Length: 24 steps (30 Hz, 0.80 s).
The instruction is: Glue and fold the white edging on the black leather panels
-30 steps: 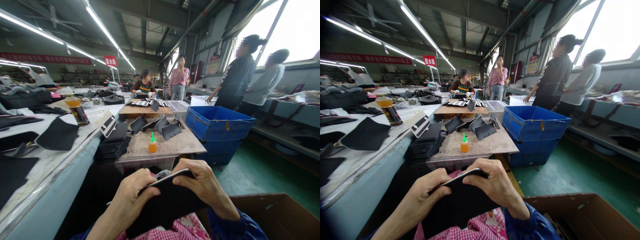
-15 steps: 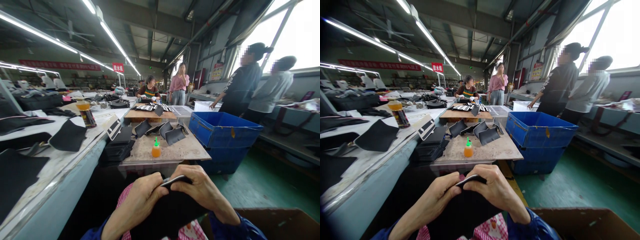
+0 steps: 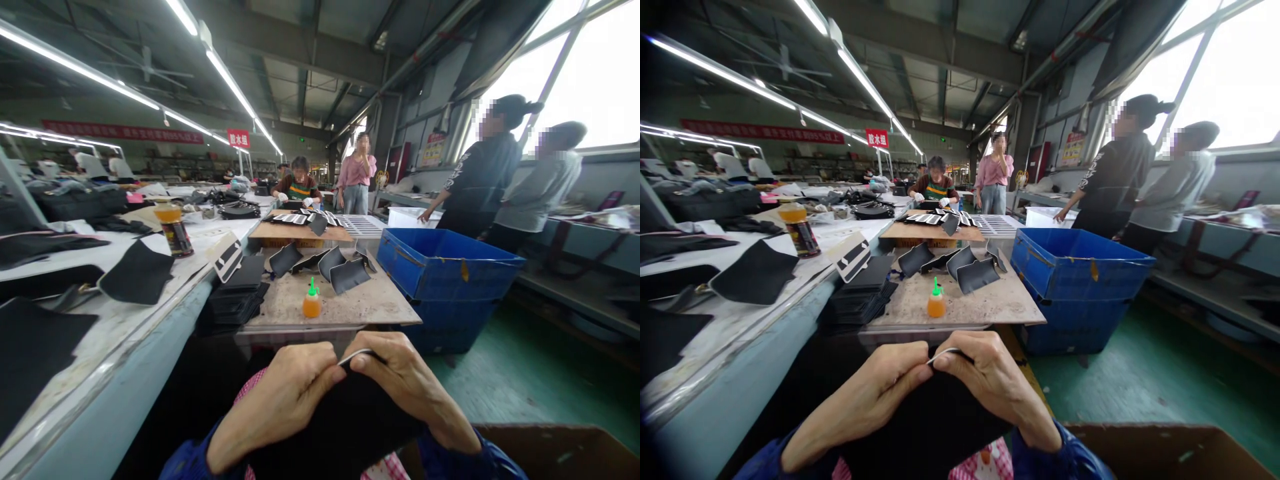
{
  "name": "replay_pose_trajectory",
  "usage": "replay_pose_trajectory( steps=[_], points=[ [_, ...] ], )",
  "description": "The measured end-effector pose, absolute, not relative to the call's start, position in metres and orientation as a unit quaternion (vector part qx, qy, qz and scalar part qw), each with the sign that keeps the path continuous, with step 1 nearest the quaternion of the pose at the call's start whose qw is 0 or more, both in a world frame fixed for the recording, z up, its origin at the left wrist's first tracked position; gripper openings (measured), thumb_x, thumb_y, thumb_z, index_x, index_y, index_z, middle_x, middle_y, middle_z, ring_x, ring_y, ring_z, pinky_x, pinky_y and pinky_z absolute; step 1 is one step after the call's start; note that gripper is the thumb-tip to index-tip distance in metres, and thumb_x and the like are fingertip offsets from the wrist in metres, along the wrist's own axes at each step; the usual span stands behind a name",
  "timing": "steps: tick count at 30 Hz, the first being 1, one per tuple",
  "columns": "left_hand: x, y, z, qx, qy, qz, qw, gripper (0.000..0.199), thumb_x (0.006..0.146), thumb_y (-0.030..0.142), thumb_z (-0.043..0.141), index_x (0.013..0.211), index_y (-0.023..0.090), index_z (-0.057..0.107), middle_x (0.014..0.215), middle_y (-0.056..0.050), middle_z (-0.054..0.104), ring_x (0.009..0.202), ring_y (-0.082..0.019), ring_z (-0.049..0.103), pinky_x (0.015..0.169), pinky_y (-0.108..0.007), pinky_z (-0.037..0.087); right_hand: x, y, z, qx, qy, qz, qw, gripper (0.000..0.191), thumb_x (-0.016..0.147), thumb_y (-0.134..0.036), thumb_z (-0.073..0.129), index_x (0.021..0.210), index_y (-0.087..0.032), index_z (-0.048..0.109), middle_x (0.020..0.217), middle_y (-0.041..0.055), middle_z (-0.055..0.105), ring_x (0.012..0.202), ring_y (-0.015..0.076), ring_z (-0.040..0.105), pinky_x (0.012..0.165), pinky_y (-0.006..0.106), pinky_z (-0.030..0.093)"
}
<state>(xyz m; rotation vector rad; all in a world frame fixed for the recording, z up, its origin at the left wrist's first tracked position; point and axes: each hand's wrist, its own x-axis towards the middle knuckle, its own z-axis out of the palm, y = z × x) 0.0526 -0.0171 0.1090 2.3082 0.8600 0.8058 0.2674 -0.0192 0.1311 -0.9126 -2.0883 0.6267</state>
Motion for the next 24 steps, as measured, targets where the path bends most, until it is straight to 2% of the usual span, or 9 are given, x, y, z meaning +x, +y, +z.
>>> replay_pose_trajectory(
  steps=[4,8,11,14,17,20,24],
  points=[
    [0.030,-0.019,0.104,0.844,0.346,0.307,0.271,0.041,0.100,0.050,0.042,0.083,0.019,0.061,0.080,0.001,0.057,0.074,-0.012,0.053,0.069,-0.023,0.037,0.282,-0.017,0.133,-0.425,-0.774,0.227,0.411,0.048,0.097,-0.054,0.047,0.073,-0.017,0.067,0.066,0.0001,0.064,0.060,0.0116,0.056,0.058,0.022,0.040],
    [0.024,-0.023,0.093,0.841,0.335,0.390,0.169,0.039,0.102,0.036,0.041,0.069,0.017,0.050,0.066,0.003,0.050,0.060,-0.009,0.048,0.058,-0.020,0.034,0.288,-0.016,0.133,-0.447,-0.757,0.226,0.419,0.046,0.094,-0.051,0.048,0.071,-0.016,0.068,0.065,0.0004,0.063,0.060,0.0126,0.055,0.058,0.023,0.040],
    [0.024,-0.025,0.089,0.847,0.312,0.414,0.119,0.040,0.102,0.033,0.043,0.065,0.017,0.043,0.061,0.005,0.046,0.054,-0.007,0.044,0.054,-0.018,0.031,0.287,-0.018,0.132,-0.454,-0.754,0.229,0.414,0.045,0.092,-0.050,0.048,0.070,-0.016,0.067,0.064,0.0002,0.063,0.060,0.0127,0.056,0.058,0.022,0.040],
    [0.016,-0.027,0.085,0.856,0.309,0.390,0.141,0.035,0.102,0.036,0.043,0.073,0.019,0.050,0.066,0.005,0.050,0.057,-0.007,0.048,0.055,-0.017,0.034,0.289,-0.019,0.130,-0.472,-0.750,0.223,0.406,0.045,0.092,-0.050,0.047,0.070,-0.017,0.068,0.064,0.0002,0.063,0.060,0.0130,0.057,0.059,0.022,0.041],
    [0.004,-0.030,0.076,0.843,0.322,0.406,0.141,0.032,0.102,0.035,0.044,0.074,0.019,0.049,0.067,0.004,0.050,0.059,-0.008,0.048,0.058,-0.019,0.033,0.292,-0.017,0.127,-0.493,-0.741,0.210,0.404,0.047,0.093,-0.052,0.045,0.070,-0.018,0.068,0.064,0.0003,0.063,0.060,0.0136,0.057,0.057,0.022,0.042],
    [-0.005,-0.034,0.068,0.824,0.331,0.422,0.184,0.035,0.102,0.037,0.043,0.072,0.019,0.046,0.067,0.003,0.046,0.062,-0.010,0.042,0.060,-0.023,0.029,0.290,-0.015,0.124,-0.497,-0.748,0.208,0.387,0.049,0.093,-0.055,0.044,0.070,-0.020,0.070,0.064,0.0003,0.064,0.059,0.0141,0.059,0.054,0.021,0.044],
    [-0.008,-0.037,0.063,0.819,0.341,0.396,0.238,0.046,0.101,0.050,0.037,0.068,0.019,0.045,0.066,0.002,0.047,0.062,-0.011,0.043,0.061,-0.025,0.030,0.286,-0.011,0.120,-0.464,-0.771,0.198,0.389,0.046,0.091,-0.057,0.048,0.068,-0.024,0.071,0.056,-0.0013,0.064,0.049,0.0141,0.059,0.043,0.020,0.045]
  ],
)
